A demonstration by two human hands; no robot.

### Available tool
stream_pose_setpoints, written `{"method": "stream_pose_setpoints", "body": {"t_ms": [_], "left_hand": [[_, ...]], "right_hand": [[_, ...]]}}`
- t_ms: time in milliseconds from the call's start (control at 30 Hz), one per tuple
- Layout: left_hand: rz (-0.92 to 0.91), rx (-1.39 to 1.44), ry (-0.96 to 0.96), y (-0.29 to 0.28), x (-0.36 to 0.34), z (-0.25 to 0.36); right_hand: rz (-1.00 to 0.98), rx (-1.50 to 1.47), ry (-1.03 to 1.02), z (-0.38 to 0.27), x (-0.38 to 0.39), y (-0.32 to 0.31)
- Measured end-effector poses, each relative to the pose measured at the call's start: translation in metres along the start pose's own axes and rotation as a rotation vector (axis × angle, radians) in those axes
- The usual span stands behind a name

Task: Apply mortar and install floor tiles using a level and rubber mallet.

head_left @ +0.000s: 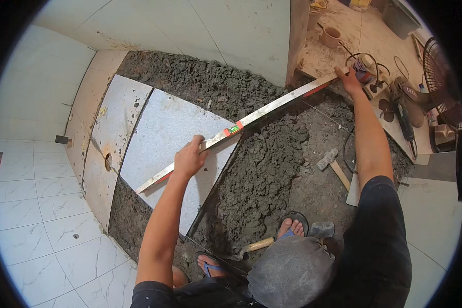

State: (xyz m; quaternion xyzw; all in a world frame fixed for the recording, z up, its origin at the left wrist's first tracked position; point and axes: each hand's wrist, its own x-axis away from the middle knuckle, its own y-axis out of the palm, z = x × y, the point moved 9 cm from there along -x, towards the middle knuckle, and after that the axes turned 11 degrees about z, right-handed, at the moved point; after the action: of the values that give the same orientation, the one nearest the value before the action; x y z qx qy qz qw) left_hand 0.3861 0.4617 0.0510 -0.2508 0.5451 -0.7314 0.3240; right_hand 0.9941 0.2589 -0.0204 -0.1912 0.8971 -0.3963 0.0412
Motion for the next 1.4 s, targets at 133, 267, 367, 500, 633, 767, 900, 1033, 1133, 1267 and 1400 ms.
{"method": "stream_pose_setpoints", "body": {"t_ms": [133, 267, 367, 500, 633, 767, 900, 1033, 1133, 1267, 1400], "left_hand": [[-0.052, -0.054, -0.065, -0.010, 0.017, -0.039], [-0.088, -0.134, -0.149, -0.018, 0.036, -0.078], [-0.090, -0.185, -0.195, -0.016, 0.045, -0.092], [-0.083, -0.214, -0.124, -0.008, 0.041, -0.086], [-0.118, -0.234, -0.153, -0.002, 0.038, -0.084], [-0.102, -0.168, -0.088, 0.001, 0.028, -0.071], [-0.111, -0.176, -0.023, 0.002, 0.016, -0.063], [-0.191, -0.243, 0.020, 0.005, 0.008, -0.060], [-0.234, -0.270, 0.012, 0.007, 0.006, -0.060], [-0.271, -0.277, 0.046, 0.009, 0.011, -0.056], [-0.271, -0.272, 0.040, 0.007, 0.015, -0.054]], "right_hand": [[0.003, 0.039, -0.012, -0.003, -0.003, -0.002], [-0.011, 0.049, 0.018, 0.000, -0.003, 0.000], [0.018, 0.069, 0.005, 0.005, -0.007, -0.003], [0.067, -0.020, -0.079, 0.009, -0.016, -0.006], [0.108, -0.031, -0.147, 0.008, -0.011, -0.010], [0.031, -0.072, 0.068, 0.015, 0.005, -0.013], [0.022, -0.078, 0.176, 0.012, 0.016, -0.024], [0.008, -0.076, 0.166, 0.009, 0.021, -0.029], [0.021, -0.085, 0.125, 0.007, 0.022, -0.032], [0.028, -0.112, 0.132, 0.008, 0.023, -0.034], [0.019, -0.127, 0.135, 0.010, 0.021, -0.035]]}}
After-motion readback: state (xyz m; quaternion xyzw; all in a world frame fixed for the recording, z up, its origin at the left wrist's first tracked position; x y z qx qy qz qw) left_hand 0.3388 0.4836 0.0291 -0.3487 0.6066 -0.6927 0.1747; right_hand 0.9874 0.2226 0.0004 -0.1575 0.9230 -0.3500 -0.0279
